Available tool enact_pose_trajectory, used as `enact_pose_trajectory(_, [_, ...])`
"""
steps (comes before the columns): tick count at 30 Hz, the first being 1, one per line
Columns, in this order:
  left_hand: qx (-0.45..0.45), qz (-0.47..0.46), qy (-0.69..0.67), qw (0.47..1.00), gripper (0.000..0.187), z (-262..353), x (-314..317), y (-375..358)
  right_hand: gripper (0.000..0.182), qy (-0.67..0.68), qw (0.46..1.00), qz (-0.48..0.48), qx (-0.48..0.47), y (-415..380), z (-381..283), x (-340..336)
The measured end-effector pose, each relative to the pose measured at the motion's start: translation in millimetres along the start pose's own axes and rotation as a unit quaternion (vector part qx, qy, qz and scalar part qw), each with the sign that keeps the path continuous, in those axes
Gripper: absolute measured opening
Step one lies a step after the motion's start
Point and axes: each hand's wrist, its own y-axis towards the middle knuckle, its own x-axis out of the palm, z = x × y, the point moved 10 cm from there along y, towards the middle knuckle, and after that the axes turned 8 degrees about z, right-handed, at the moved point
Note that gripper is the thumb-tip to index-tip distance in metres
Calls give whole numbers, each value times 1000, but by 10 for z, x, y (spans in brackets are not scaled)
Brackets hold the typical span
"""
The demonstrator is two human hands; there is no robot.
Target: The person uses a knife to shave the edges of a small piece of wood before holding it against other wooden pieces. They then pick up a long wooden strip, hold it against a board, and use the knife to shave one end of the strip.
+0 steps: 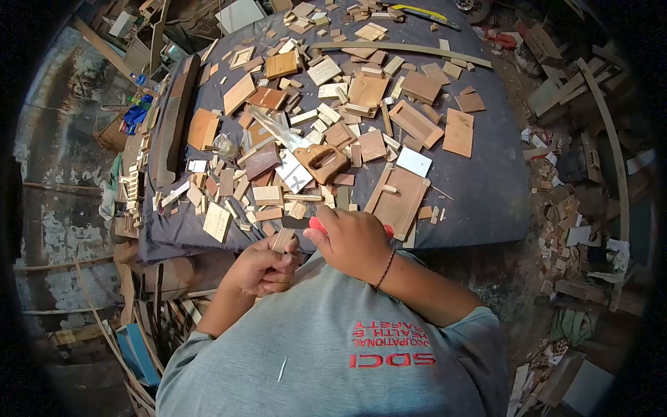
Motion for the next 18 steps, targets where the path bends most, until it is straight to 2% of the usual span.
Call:
enact_pose_trajectory(2, [79,129,106,983,13,69,-80,56,30,12,1000,-7,18,3,2,32])
enact_pose_trajectory(5, [125,133,174,968,15,46,39,177,29,6,999,-16,49,30,25,44])
enact_pose_trajectory(8, [140,113,129,975,15,58,71,207,28,-14,1000,-9,19,87,31,3])
enact_pose_trajectory(10, [139,94,132,977,15,50,87,216,30,-14,999,17,-45,85,-61,-54])
enact_pose_trajectory(12, [139,75,133,978,15,29,126,216,30,-10,999,23,-38,70,-53,-75])
enact_pose_trajectory(14, [166,113,184,962,13,64,118,173,30,-5,999,28,-31,54,-45,-82])
enact_pose_trajectory(18, [134,104,148,974,12,81,192,11,35,2,997,67,-32,6,-67,-141])
